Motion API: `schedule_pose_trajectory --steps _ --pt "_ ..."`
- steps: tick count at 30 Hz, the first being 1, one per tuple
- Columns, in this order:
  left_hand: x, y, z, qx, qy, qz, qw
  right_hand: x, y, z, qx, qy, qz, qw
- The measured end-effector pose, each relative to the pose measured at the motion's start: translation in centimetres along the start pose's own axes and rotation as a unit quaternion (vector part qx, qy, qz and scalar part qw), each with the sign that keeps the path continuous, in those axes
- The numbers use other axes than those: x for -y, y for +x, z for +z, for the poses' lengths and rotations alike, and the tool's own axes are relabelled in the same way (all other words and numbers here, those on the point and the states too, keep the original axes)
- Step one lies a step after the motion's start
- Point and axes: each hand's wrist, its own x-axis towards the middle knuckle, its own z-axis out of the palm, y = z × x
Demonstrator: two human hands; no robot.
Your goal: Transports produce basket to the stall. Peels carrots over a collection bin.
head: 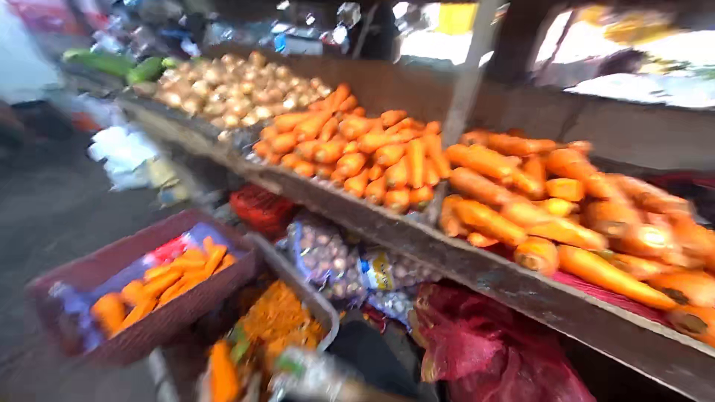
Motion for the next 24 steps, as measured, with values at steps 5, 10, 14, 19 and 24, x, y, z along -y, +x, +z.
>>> schedule_pose_trajectory --steps 5,10,14,19,24 --pt "2.1 2.7 -0.2 -0.093 -0.003 -0.004 0.996 -1.3 3.4 -2.0 0.091 -0.060 0.110 0.988" --pt "2.2 3.7 -1.5 -0.113 0.148 0.048 0.981 -0.8 3.3 0.4 0.167 -0.193 0.072 0.964" --pt "2.9 4.8 -2.5 -0.154 0.189 0.079 0.967 -0.2 3.2 1.9 0.122 -0.252 0.004 0.960" --pt "2.6 4.1 -2.6 -0.129 0.339 0.089 0.928 -0.9 4.7 2.6 0.087 -0.290 -0.074 0.950" --pt "3.1 3.8 -2.3 -0.085 0.204 0.049 0.974 -0.7 9.9 1.6 0.208 -0.312 0.142 0.916"
